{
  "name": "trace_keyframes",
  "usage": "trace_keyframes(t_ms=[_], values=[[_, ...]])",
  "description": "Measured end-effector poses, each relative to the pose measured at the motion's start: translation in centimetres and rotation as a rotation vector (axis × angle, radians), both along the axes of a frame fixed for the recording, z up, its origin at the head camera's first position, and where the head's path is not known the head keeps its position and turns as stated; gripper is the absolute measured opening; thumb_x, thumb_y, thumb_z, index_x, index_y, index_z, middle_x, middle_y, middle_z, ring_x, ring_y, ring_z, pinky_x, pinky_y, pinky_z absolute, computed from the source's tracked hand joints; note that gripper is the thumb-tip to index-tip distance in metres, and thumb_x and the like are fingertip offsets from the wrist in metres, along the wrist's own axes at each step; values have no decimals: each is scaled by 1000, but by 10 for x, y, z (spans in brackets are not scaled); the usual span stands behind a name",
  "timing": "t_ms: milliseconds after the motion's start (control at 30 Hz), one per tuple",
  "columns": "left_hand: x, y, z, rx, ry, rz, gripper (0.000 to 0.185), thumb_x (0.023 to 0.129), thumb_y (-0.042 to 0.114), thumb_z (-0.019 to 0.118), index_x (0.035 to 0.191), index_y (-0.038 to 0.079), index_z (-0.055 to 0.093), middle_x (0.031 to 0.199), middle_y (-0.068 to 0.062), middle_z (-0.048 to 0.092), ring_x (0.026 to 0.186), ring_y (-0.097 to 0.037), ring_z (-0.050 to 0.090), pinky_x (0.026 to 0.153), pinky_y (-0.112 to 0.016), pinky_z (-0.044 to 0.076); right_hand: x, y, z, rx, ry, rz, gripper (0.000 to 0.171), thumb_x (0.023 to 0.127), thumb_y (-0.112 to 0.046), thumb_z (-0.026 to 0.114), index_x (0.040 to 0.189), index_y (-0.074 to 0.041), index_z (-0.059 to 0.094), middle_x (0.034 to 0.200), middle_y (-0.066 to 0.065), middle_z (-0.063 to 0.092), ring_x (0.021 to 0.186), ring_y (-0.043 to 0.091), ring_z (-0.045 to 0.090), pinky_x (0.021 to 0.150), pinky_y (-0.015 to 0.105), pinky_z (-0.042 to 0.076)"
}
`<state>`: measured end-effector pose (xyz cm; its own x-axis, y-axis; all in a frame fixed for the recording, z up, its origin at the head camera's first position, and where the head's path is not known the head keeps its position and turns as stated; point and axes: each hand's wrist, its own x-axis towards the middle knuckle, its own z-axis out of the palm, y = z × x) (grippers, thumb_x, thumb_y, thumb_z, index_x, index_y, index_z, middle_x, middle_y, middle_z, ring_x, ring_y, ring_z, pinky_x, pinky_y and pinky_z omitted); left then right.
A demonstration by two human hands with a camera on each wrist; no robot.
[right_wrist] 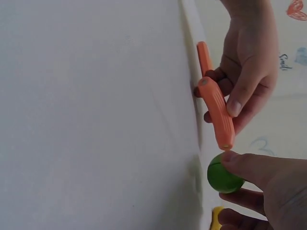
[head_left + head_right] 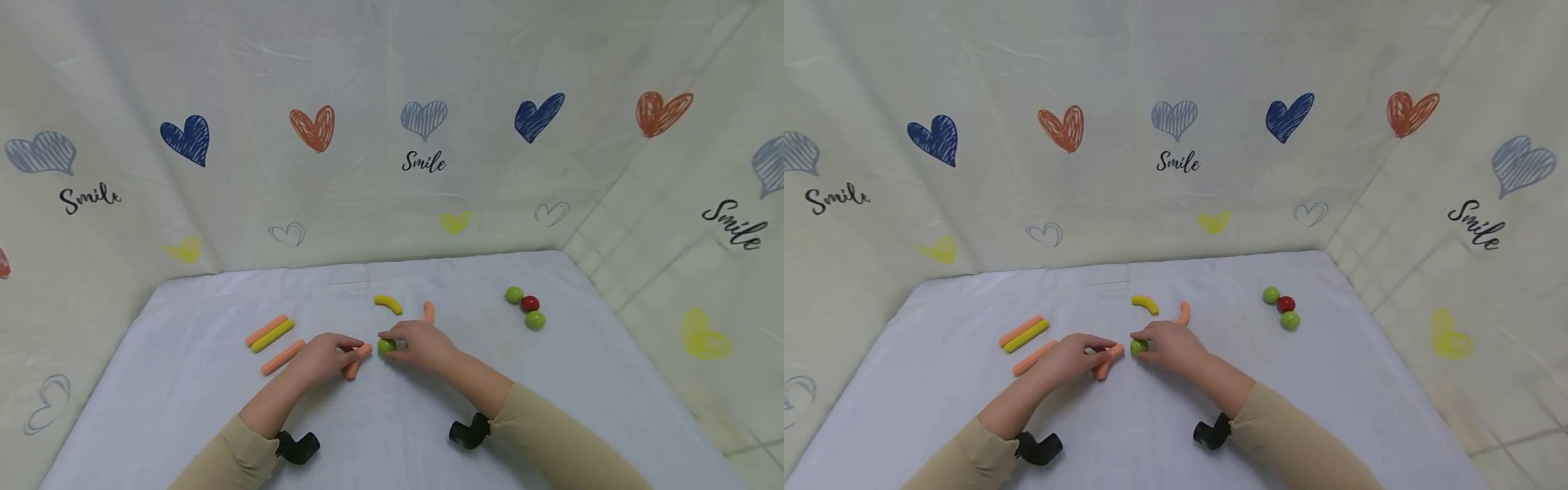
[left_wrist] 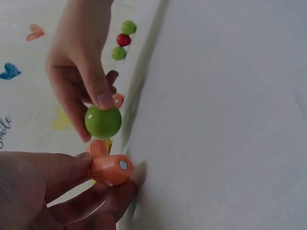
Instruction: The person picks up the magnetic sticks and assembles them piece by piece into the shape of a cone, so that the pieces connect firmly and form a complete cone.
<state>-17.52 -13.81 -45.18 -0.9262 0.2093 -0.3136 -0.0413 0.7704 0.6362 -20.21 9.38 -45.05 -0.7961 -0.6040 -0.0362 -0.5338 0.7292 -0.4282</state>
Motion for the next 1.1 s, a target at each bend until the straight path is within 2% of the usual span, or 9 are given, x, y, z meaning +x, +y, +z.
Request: trace_keyframes(t_ms=[267, 467, 567, 800, 1100], values=[[-1, 2, -5, 22, 21, -17, 26, 96, 35, 66, 120, 27, 73, 114, 4, 68, 105, -16, 59, 84, -40, 48, 0, -7, -7, 14, 28, 16, 41, 89, -26, 76, 129, -20, 69, 114, -6, 69, 106, 12, 62, 85, 31, 51], [3, 3, -6, 17, 32, 19, 26, 97, 34, 65, 119, 25, 74, 117, 1, 68, 112, -20, 59, 88, -44, 49, 2, -12, -6, 18, 55, 33, 40, 89, -25, 76, 127, -18, 70, 114, -4, 69, 105, 13, 63, 86, 32, 51], [5, 4, -3, 13, 37, 27, 26, 97, 33, 64, 119, 24, 74, 116, 2, 68, 107, -19, 60, 86, -42, 49, 3, -14, -4, 22, 76, 42, 39, 89, -25, 76, 126, -17, 70, 112, -4, 69, 102, 13, 63, 83, 30, 51], [11, 7, 1, -6, 26, 37, 26, 96, 35, 65, 118, 22, 72, 99, 6, 65, 86, -15, 56, 73, -35, 46, 3, -17, -6, 29, 93, 65, 39, 89, -26, 76, 127, -19, 70, 110, -4, 67, 100, 12, 62, 83, 29, 51], [14, 5, -7, 13, 25, 27, 32, 94, 38, 67, 121, 20, 68, 96, 5, 63, 86, -15, 55, 74, -37, 47, 2, -16, -9, -2, 76, 109, 42, 91, -25, 74, 132, -20, 67, 118, -6, 67, 110, 11, 61, 92, 31, 49]])
